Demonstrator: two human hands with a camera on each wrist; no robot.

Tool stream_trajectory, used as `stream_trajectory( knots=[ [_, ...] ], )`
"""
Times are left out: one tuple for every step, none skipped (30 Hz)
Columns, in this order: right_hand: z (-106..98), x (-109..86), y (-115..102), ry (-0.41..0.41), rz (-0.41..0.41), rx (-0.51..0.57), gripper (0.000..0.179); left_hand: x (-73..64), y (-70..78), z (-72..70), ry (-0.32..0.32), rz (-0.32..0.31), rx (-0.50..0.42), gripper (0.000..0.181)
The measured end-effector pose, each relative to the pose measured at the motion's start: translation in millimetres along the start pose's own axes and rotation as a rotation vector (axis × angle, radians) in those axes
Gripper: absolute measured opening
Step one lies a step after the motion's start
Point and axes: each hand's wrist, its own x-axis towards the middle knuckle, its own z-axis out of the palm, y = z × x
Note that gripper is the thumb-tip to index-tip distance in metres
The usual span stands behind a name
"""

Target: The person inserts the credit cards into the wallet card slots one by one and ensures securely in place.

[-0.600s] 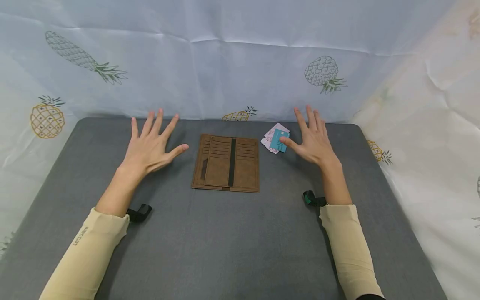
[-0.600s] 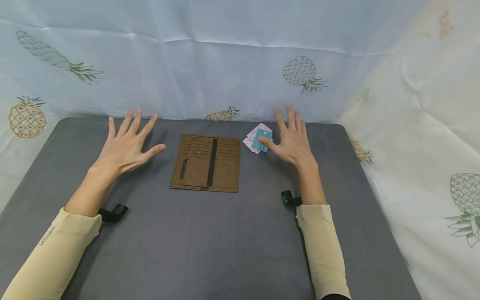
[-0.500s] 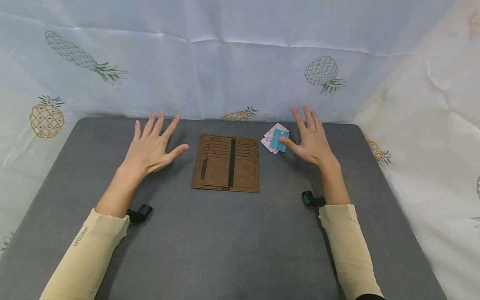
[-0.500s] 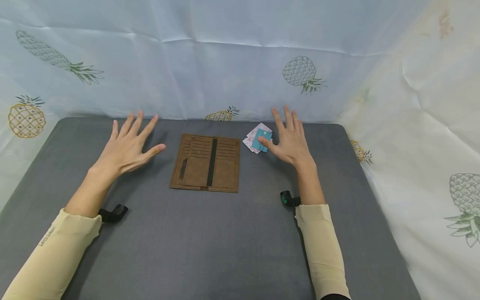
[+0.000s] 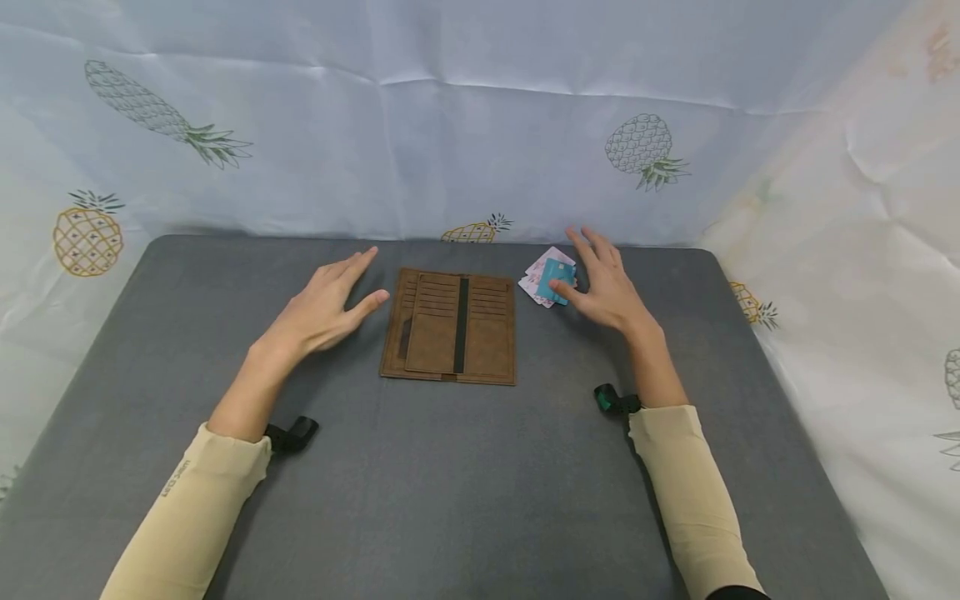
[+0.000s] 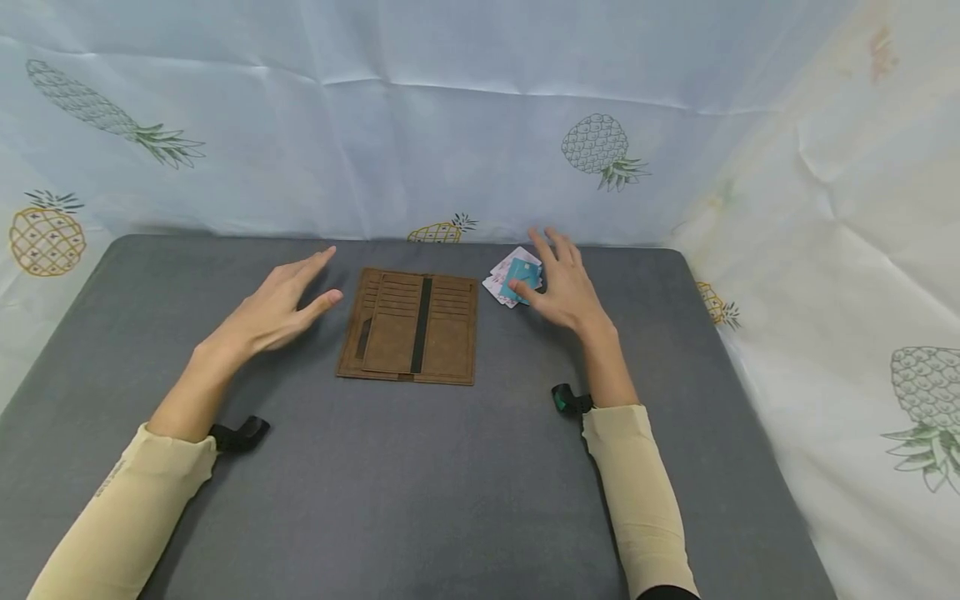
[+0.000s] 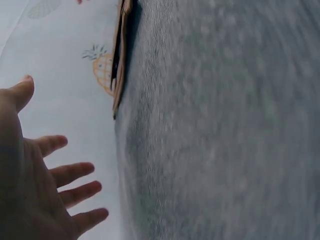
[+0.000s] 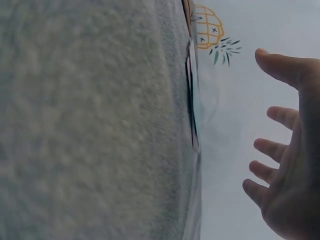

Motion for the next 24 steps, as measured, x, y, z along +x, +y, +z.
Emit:
stream_trajectory(
  knots=[
    [1.4, 0.5, 0.1, -0.007, 0.004, 0.008, 0.093, 0.8, 0.3, 1.5, -0.001, 0.017, -0.029, 0.086],
    [2.6, 1.1, -0.1, -0.015, 0.006, 0.016, 0.092, 1.6, 0.8, 2.9, -0.002, 0.034, -0.057, 0.086],
    [3.7, 1.8, -0.5, -0.023, 0.009, 0.026, 0.091, 2.5, 1.3, 4.1, -0.006, 0.05, -0.083, 0.086],
    [4.7, 2.3, -0.6, -0.03, 0.014, 0.036, 0.09, 3.4, 1.9, 5.3, -0.012, 0.063, -0.108, 0.086],
    [5.9, 3.0, -0.3, -0.036, 0.02, 0.048, 0.089, 4.3, 2.9, 6.3, -0.021, 0.072, -0.135, 0.086],
    [6.7, 3.5, -0.7, -0.043, 0.025, 0.061, 0.087, 4.8, 4.2, 7.3, -0.03, 0.077, -0.159, 0.085],
    [7.4, 4.0, -0.8, -0.049, 0.029, 0.07, 0.086, 4.9, 5.7, 8.2, -0.04, 0.074, -0.181, 0.083],
    [7.5, 4.4, -1.2, -0.057, 0.033, 0.081, 0.085, 5.0, 7.1, 9.1, -0.052, 0.068, -0.203, 0.081],
    [7.4, 4.5, -1.6, -0.065, 0.039, 0.09, 0.083, 5.1, 8.7, 10.0, -0.066, 0.059, -0.225, 0.08],
    [7.3, 4.7, -2.5, -0.073, 0.044, 0.1, 0.082, 5.0, 10.2, 10.8, -0.08, 0.047, -0.246, 0.079],
    [7.1, 5.0, -3.6, -0.082, 0.048, 0.11, 0.082, 4.8, 11.6, 11.4, -0.094, 0.035, -0.265, 0.077],
    [6.6, 5.1, -4.8, -0.091, 0.053, 0.118, 0.081, 4.4, 12.9, 12.1, -0.107, 0.026, -0.281, 0.077],
    [6.3, 5.3, -5.4, -0.099, 0.059, 0.124, 0.081, 4.3, 13.8, 12.8, -0.115, 0.021, -0.299, 0.076],
    [6.1, 5.5, -5.9, -0.106, 0.066, 0.131, 0.081, 4.3, 14.4, 13.5, -0.124, 0.013, -0.313, 0.075],
    [6.2, 5.6, -6.2, -0.111, 0.071, 0.136, 0.081, 4.4, 15.1, 14.2, -0.13, 0.009, -0.325, 0.075],
    [6.5, 6.1, -6.3, -0.115, 0.075, 0.14, 0.08, 4.6, 15.6, 14.9, -0.134, 0.007, -0.338, 0.075],
    [6.8, 6.5, -6.0, -0.12, 0.079, 0.141, 0.08, 4.7, 16.0, 15.4, -0.136, 0.007, -0.35, 0.075],
    [7.2, 6.8, -5.4, -0.124, 0.084, 0.139, 0.08, 4.9, 16.3, 16.1, -0.138, 0.007, -0.36, 0.074],
    [7.6, 7.3, -4.7, -0.127, 0.089, 0.135, 0.08, 5.3, 16.6, 16.6, -0.137, 0.007, -0.369, 0.074],
    [7.9, 7.5, -4.4, -0.132, 0.095, 0.132, 0.08, 5.7, 17.0, 17.2, -0.14, 0.007, -0.379, 0.073],
    [8.2, 7.9, -4.2, -0.139, 0.103, 0.13, 0.08, 6.0, 17.3, 17.7, -0.14, 0.006, -0.39, 0.073],
    [8.3, 8.2, -4.0, -0.147, 0.113, 0.125, 0.081, 6.2, 17.6, 18.2, -0.138, 0.005, -0.402, 0.072],
    [8.4, 8.1, -3.9, -0.155, 0.125, 0.12, 0.082, 6.4, 17.6, 18.6, -0.135, 0.003, -0.417, 0.072],
    [8.3, 8.0, -3.8, -0.162, 0.137, 0.118, 0.083, 6.7, 17.7, 19.0, -0.131, 0.001, -0.438, 0.071]
  ],
)
